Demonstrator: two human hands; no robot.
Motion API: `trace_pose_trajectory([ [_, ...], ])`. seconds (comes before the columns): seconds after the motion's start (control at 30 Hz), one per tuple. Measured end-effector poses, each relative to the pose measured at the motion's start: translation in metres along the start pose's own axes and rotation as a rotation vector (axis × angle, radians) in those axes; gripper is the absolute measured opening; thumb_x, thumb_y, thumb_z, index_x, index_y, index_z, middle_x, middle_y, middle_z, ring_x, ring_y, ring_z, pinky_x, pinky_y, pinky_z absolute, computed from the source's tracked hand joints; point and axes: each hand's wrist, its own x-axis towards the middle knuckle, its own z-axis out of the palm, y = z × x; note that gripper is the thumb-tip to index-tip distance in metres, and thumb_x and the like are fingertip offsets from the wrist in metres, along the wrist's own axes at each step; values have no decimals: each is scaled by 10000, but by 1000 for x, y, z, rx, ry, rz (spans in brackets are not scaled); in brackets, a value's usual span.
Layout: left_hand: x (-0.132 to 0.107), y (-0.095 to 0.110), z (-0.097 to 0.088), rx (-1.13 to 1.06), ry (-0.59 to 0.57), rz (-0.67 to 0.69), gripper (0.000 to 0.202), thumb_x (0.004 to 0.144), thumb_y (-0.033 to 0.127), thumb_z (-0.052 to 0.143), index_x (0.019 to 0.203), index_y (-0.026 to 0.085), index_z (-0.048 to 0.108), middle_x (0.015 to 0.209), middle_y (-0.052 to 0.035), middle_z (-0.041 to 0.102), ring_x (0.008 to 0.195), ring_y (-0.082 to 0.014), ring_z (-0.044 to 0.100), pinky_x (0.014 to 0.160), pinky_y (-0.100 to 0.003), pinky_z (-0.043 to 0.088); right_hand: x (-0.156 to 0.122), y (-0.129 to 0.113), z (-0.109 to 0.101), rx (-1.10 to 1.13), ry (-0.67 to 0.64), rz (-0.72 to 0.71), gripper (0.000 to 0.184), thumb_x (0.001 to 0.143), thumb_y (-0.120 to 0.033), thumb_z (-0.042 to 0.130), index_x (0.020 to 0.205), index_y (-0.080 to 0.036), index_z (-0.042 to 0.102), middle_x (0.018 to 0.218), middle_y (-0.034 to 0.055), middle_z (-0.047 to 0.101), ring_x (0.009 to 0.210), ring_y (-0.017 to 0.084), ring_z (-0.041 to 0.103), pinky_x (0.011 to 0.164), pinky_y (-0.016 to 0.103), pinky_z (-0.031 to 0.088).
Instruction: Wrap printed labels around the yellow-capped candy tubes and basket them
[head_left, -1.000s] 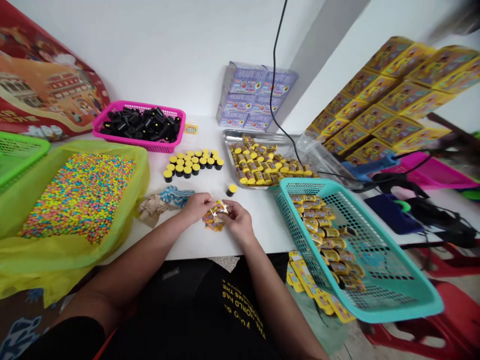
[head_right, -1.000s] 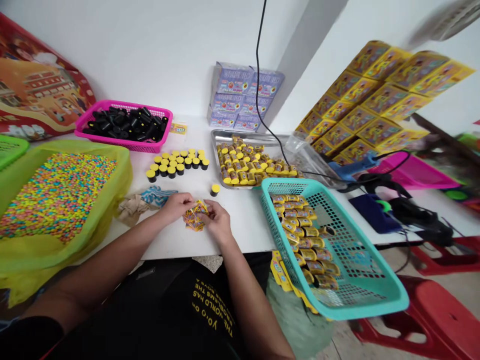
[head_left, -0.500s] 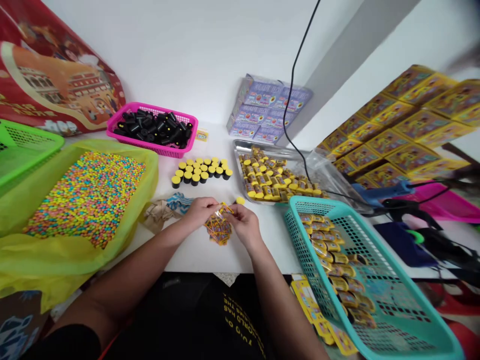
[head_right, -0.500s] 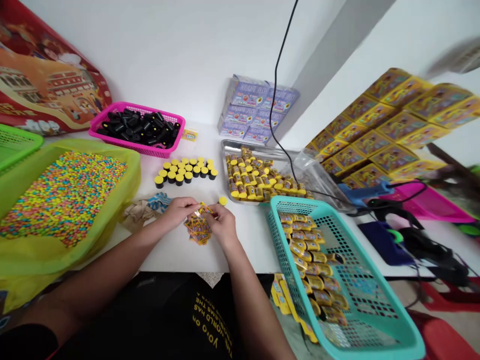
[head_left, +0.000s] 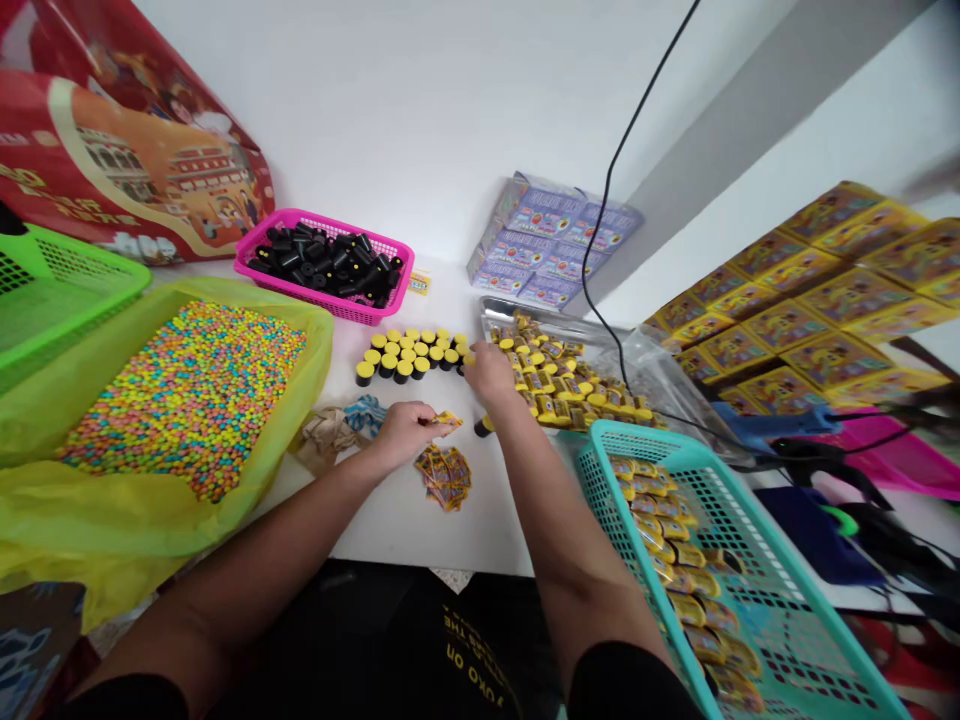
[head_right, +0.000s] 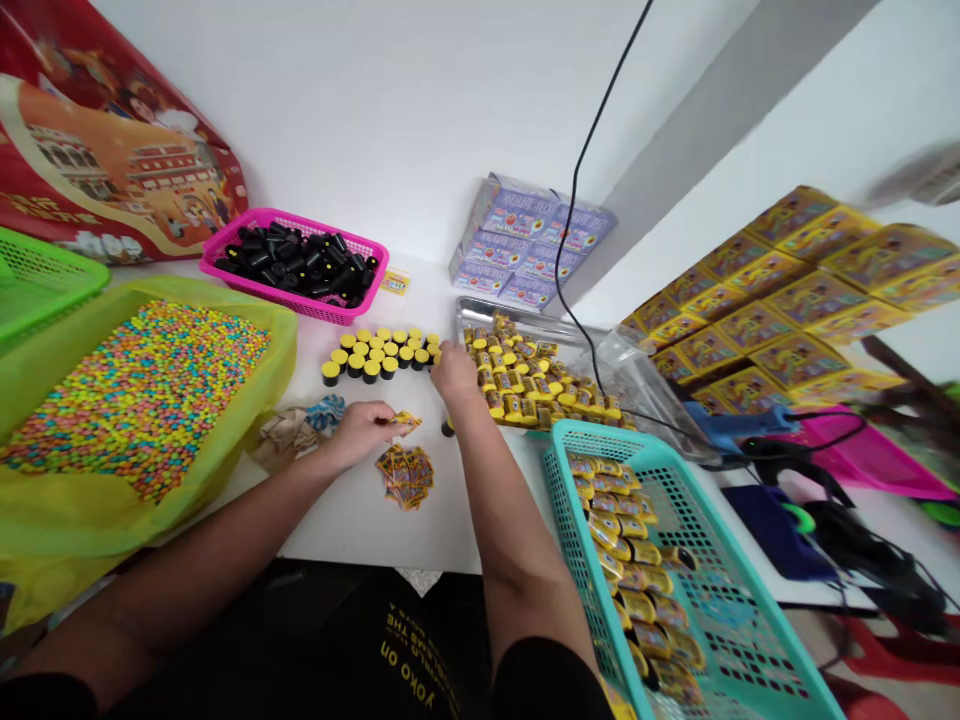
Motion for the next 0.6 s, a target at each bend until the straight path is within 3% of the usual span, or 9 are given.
trace_pose_trajectory([
  [0.1,-3,5,0,-11,5,-27,274,626,326,765,555,151,565,529,50,474,549,-102,433,532,-229,308,11,-3,7,-19,-44,2,348,709,-109,648,1056,-142,647,1119,167,662,989,284,635,819,346,470],
  [0.23,-5,7,0,13,4,33,255,632,302,759,568,148,566,543,53,477,551,-92,413,534,-221,304,-2,8,2,100,9,43,342,688,-202,673,1027,-154,651,994,116,680,880,243,636,766,326,473],
  [0.33,-5,4,0,23,-11,59,271,649,333,750,575,148,568,557,46,490,556,-94,434,531,-219,308,-32,17,-13,521,57,111,335,666,-316,682,959,-153,670,728,32,635,635,175,580,606,293,454],
  [0.47,-7,5,1,-9,-77,6,308,664,422,734,623,149,597,547,43,501,544,-105,472,511,-220,315,-88,19,-35,1146,-118,102,323,656,-387,667,873,-150,699,534,-28,537,431,99,426,428,238,324],
  [0.6,-14,16,3,3,-185,-9,329,685,471,708,683,149,638,554,37,516,533,-105,469,498,-223,334,-128,19,-43,1320,-180,101,217,629,-328,690,752,-151,706,512,-28,537,418,73,398,401,217,275],
])
